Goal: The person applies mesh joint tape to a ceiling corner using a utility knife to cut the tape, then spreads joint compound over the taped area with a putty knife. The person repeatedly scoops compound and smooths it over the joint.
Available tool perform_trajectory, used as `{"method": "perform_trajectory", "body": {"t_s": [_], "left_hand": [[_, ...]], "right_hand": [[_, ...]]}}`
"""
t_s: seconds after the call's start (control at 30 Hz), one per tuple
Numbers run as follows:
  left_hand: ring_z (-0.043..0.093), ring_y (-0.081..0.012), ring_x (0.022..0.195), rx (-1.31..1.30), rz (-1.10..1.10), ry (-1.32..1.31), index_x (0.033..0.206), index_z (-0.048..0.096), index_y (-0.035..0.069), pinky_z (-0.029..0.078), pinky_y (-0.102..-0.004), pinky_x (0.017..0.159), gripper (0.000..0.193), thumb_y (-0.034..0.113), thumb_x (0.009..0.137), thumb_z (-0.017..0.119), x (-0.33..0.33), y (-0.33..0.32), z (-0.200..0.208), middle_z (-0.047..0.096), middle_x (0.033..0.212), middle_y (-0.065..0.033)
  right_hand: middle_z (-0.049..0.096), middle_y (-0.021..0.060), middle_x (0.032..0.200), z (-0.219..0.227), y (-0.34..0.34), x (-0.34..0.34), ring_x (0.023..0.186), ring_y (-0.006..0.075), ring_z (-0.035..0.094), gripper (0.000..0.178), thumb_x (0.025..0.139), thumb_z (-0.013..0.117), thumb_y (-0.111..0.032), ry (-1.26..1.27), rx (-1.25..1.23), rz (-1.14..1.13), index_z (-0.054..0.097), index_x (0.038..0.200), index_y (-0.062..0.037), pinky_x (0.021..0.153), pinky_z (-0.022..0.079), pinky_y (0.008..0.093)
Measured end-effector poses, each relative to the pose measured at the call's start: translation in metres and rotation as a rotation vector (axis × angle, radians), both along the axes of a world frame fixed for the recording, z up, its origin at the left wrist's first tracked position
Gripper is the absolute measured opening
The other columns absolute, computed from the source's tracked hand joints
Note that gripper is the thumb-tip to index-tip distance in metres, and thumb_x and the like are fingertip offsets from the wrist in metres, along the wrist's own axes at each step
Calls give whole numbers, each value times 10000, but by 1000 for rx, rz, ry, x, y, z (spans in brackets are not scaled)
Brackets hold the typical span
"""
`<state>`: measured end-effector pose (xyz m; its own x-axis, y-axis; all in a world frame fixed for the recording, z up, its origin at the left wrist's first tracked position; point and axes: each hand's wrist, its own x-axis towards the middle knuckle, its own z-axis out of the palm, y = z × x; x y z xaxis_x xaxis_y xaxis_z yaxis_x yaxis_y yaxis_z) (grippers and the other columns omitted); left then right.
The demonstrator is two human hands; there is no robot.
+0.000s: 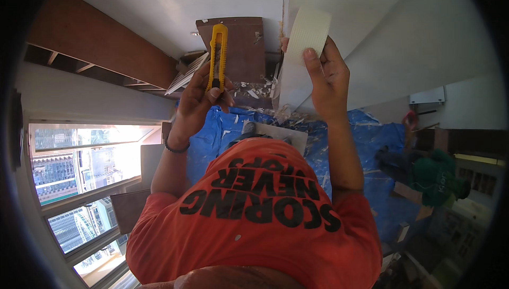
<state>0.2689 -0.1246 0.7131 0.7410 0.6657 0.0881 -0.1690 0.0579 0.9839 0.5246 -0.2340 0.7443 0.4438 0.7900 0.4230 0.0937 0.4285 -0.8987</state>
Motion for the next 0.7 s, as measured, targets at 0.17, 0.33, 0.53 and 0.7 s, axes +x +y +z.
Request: {"method": "perform_trajectory", "body": {"t_s": [0.17,0.33,0.53,0.7], "left_hand": [[552,-76,683,24,-35,41,1452,453,-2,425,-205,566,428,169,1070,539,5,0,4,648,979,-77],[588,-82,696,150,77,280,1187,662,-1,495,-263,640,254,202,1042,613,12,-3,10,652,818,-32],[639,-116,663,590,31,295,1142,684,11,494,-282,604,266,220,980,706,19,21,38,672,769,-82],[556,-48,600,664,54,335,1059,701,3,448,-239,545,239,215,955,739,32,30,60,633,707,-35]], "right_hand": [[710,232,1178,11,-2,5,1089,298,710,447,1079,509,-240,17,-6,-21,494,1380,90,1002,527,427],[708,236,1183,15,-3,11,1095,301,709,451,1079,498,-237,9,-17,-15,480,1397,83,1014,525,425],[704,246,1196,20,-3,21,1100,305,710,479,1080,493,-259,3,19,53,463,1419,78,1032,520,426],[701,256,1203,39,-5,21,1101,309,712,491,1079,497,-272,-19,34,81,464,1428,72,1023,528,432]]}}
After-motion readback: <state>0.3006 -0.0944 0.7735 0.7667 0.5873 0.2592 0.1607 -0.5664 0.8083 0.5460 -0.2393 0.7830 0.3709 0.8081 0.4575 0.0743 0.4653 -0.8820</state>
